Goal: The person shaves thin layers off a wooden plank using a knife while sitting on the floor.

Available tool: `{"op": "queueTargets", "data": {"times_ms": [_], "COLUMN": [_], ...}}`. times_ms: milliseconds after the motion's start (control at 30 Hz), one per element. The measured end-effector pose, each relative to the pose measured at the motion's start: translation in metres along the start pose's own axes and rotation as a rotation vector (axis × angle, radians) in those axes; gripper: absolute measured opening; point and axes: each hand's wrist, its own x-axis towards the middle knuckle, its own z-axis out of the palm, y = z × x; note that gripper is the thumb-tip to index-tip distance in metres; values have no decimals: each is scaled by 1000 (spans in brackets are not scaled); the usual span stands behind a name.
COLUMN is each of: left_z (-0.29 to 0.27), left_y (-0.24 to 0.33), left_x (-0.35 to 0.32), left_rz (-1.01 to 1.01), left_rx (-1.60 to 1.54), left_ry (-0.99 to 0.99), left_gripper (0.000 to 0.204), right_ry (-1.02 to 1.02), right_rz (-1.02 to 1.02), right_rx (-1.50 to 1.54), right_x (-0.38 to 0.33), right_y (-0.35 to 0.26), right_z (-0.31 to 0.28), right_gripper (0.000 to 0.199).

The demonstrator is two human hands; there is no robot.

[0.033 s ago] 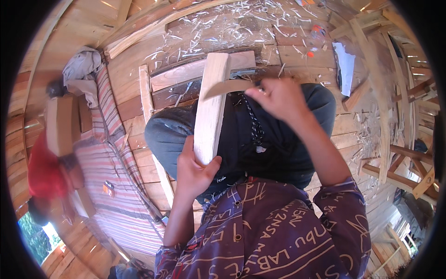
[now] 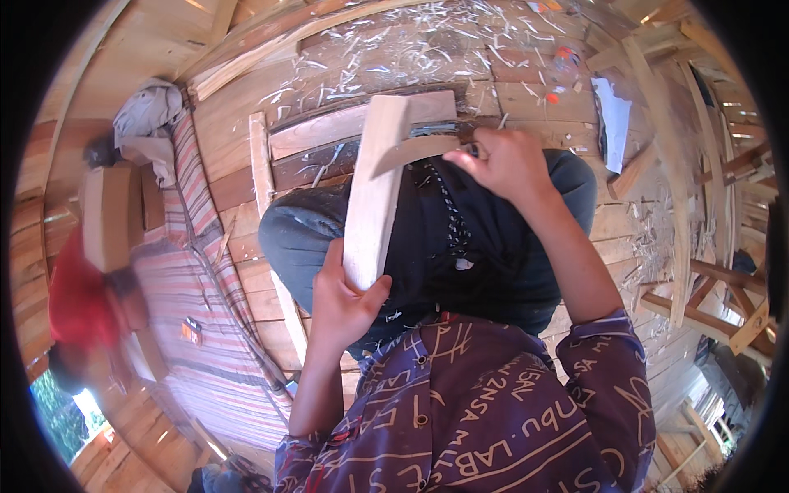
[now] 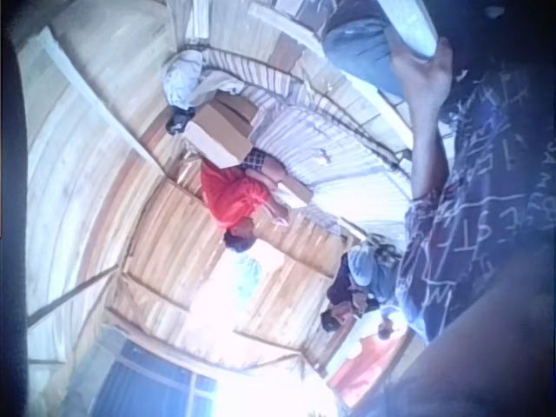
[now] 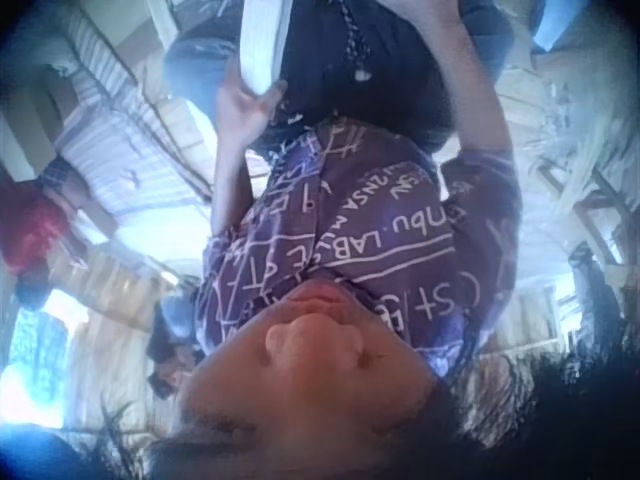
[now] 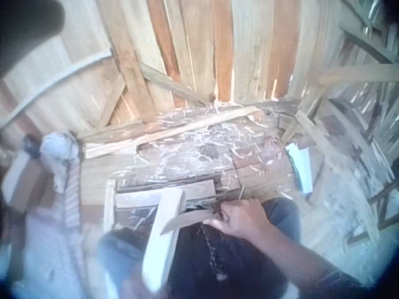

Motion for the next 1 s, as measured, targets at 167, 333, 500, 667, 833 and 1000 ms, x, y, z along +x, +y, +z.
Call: {"op": "queueTargets", "data": {"times_ms": [167, 333, 500, 667, 833, 1000], "left_z": [-19, -27, -24, -33, -35, -41], "left_y": [5, -10, -16, -10, -48, -29], "left_x": [3, 9, 9, -1, -27, -1], "left_rz": [-30, 21, -144, -9, -59, -251], "left_rx": [-52, 24, 22, 43, -119, -106], "left_ry": [90, 45, 47, -6, 86, -39], "left_gripper": [42, 45, 44, 44, 48, 50], "right_ry": [97, -189, -123, -47, 136, -58], "right_rz": [51, -179, -207, 324, 644, 229], "right_rx": [160, 184, 80, 454, 109, 439], "right_x": [19, 13, 47, 92, 98, 19], "right_y": [-23, -77, -54, 50, 166, -21], "right_z": [5, 9, 51, 99, 3, 6], "right_gripper": [63, 64, 57, 37, 77, 49]}}
